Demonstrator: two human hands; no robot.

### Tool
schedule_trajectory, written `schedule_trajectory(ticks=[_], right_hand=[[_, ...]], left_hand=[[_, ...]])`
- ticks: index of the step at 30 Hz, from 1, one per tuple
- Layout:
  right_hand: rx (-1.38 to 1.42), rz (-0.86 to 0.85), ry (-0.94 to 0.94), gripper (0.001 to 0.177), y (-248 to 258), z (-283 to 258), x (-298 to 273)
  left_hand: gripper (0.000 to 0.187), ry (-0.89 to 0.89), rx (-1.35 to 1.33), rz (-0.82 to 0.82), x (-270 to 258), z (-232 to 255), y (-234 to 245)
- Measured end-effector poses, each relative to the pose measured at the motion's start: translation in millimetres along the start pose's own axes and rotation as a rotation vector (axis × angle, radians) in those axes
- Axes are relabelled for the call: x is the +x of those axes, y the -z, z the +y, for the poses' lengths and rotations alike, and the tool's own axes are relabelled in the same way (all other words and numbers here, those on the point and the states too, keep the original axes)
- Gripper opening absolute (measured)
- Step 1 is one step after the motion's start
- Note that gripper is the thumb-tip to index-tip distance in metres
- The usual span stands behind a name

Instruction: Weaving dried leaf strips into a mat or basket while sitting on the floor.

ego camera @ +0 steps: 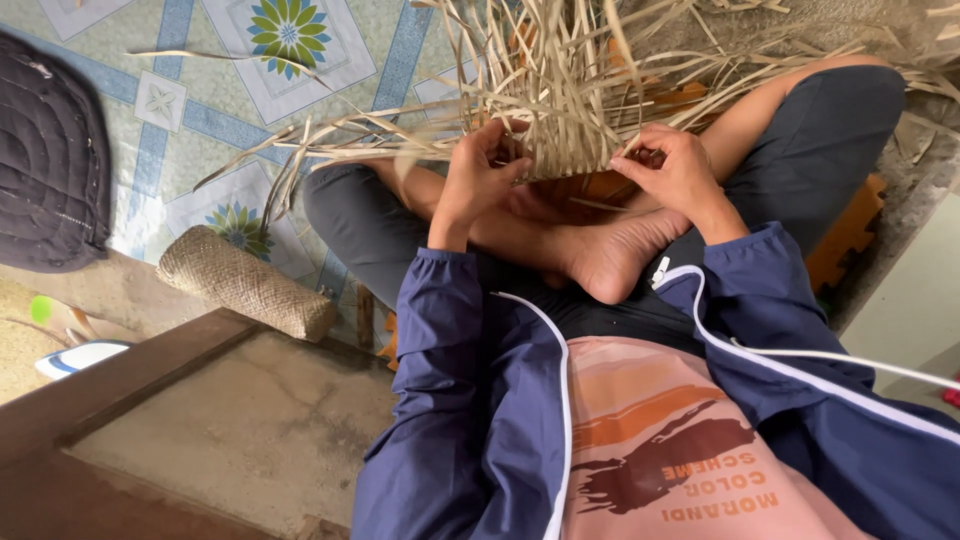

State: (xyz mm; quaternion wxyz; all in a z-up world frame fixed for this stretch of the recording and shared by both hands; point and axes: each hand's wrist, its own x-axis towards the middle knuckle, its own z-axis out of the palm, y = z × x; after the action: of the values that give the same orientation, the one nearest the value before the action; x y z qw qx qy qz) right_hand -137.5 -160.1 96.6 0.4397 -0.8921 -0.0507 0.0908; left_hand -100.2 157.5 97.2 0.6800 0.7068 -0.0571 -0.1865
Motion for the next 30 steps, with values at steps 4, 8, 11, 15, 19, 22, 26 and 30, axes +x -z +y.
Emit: schedule_trajectory(ticks=[4, 8, 11, 15, 19, 22, 26, 30], right_hand=[[0.101, 0.035, -0.092, 0.02, -8, 16, 1], [0.298, 0.043, -0.091, 0.021, -2, 2, 5], [0.341, 0.038, -0.099, 0.019, -1, -4, 5], [0.303, -0.01, -0.103, 0.034, -8, 3, 5], [0.289, -0.024, -0.133, 0.036, -6, -12, 6], [0.314, -0.029, -0.126, 0.022, -8, -25, 9], [0.282, -0.02, -0.093, 0.025, -16, -13, 11], [0.304, -0.032, -0.071, 0.02, -16, -9, 11]], left_hand=[[0.048, 0.005, -0.056, -0.007, 3, -2, -2], [0.046, -0.023, -0.106, 0.025, 0, 7, -8], [0.036, -0.053, -0.157, 0.029, -3, 20, -12], [0.023, -0.041, -0.114, 0.032, -3, 25, -12], [0.033, -0.049, -0.065, 0.07, -5, 33, -18], [0.031, -0.045, -0.045, 0.062, -3, 27, -21], [0.025, -0.056, -0.059, 0.025, -1, 13, -22], [0.029, -0.034, -0.043, -0.01, -4, 33, -23]])
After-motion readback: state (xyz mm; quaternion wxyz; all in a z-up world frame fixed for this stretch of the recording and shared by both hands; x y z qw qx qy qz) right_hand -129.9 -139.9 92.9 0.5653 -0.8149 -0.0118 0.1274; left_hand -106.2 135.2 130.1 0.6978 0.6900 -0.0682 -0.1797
